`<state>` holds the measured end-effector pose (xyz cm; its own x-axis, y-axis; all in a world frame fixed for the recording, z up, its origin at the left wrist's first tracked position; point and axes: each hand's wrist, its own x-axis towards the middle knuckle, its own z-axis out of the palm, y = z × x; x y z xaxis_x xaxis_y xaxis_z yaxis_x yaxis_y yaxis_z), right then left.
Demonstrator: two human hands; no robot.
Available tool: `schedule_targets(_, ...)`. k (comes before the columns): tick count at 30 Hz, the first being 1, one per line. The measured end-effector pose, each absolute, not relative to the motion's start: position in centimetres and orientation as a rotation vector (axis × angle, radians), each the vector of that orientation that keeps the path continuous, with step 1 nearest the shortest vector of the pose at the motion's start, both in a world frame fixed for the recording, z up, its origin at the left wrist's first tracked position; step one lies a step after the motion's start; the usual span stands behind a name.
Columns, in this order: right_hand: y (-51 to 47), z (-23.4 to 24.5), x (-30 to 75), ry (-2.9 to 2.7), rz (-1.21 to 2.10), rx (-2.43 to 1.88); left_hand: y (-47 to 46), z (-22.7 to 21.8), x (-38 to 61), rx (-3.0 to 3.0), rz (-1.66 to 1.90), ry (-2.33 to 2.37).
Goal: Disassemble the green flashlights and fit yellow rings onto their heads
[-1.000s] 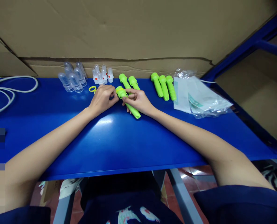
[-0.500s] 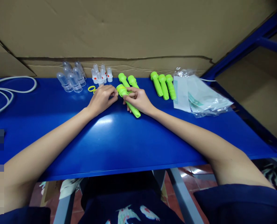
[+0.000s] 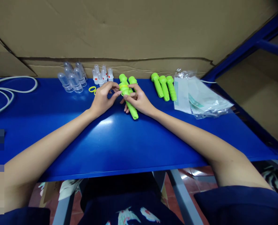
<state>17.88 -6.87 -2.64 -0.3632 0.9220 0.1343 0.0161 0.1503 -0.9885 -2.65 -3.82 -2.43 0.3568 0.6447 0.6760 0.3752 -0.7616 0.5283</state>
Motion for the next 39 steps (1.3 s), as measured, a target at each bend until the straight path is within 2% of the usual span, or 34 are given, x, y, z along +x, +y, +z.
schedule_targets(5,-6.83,-2.85,17.93,-1.606,1.302,-0.935,-3.86,-2.71,-2.22,2.034,1.319,0.894)
schedule_targets(18,-6.92,-2.86,17.81,-1.613,1.262,-0.942,-4.46,-2.49,-1.9,2.199,1.441,0.944)
schedule_targets(29,-6.75,-3.14,18.05,-1.645,1.288,-0.933,-4.2,-2.64,-1.74,1.829,1.325,0.894)
schedule_targets(39,-6.94,-3.12,18.25,-1.679,1.266,-0.926,-4.53,-2.43,-1.74,1.757,1.344,0.87)
